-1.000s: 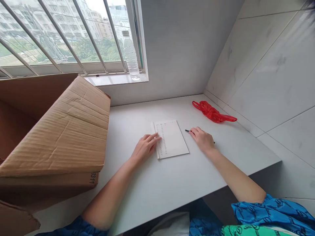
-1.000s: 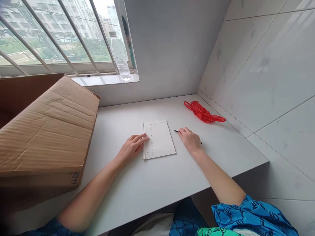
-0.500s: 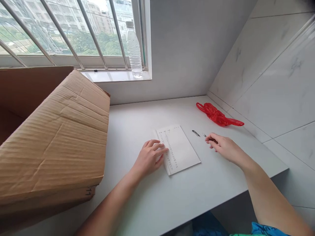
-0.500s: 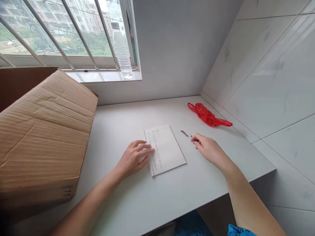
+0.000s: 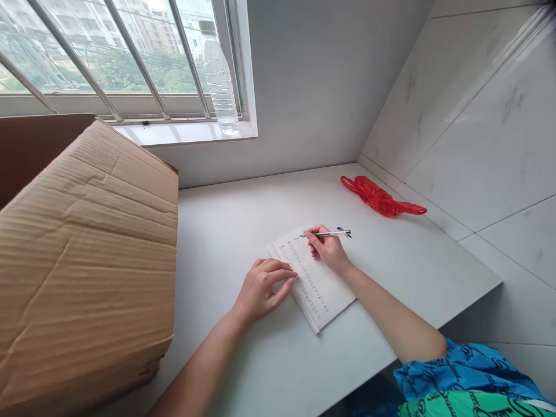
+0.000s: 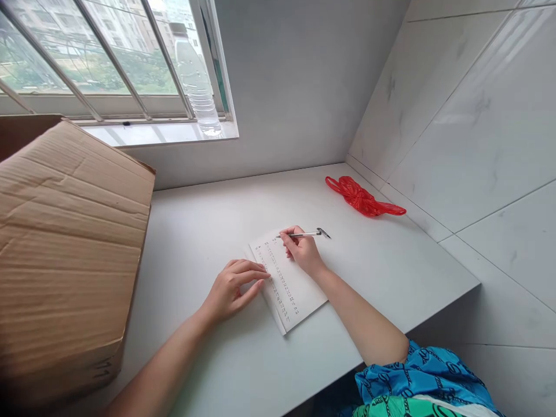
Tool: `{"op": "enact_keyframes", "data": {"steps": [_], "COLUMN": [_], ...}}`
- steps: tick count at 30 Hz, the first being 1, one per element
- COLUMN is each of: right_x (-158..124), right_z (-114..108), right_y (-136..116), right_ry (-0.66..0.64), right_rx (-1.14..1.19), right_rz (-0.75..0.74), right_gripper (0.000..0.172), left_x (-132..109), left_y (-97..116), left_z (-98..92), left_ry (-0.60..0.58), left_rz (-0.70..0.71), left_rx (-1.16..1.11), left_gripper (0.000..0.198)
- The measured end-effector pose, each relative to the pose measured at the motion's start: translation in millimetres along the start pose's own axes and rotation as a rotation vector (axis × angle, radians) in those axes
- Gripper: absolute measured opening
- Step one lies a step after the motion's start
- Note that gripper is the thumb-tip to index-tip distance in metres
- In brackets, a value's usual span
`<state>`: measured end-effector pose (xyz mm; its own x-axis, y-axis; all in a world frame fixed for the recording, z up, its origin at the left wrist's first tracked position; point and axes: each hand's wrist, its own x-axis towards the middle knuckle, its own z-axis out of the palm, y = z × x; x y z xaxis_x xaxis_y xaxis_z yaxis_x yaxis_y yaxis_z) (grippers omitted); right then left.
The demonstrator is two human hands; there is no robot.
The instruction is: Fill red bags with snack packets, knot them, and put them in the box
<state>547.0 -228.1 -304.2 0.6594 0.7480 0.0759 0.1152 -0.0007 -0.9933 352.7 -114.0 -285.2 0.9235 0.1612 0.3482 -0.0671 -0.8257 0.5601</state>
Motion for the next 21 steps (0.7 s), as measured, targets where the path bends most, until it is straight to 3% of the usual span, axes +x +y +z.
{"op": "enact_keyframes", "data": {"steps": [3,7,21], "right_x": [-4.1,-4.0,-1.3], "right_z": [-1.3,0.3,1.9], "right_y": [2.1,0.9,0.8], "right_ry": [-0.025,0.041,0.026], "right_rx": [-0.124,-0.296,-0.382], "right_rz": [-0.042,-0.096,-0.105], "right_gripper": [0.030,0.030,0.027], "left_x": [0.9,1.1,1.7], "left_y": [-4.2,-4.6,-5.6], "left_z": [1.0,1.1,1.1], "left_ry": [0.022,0.040,0.028], "left_rz": [-0.064,-0.113,-0.123], "left_rx": [-0.097,-0.161,-0.163], "left_gripper": [0.020,0.021,0.020]}}
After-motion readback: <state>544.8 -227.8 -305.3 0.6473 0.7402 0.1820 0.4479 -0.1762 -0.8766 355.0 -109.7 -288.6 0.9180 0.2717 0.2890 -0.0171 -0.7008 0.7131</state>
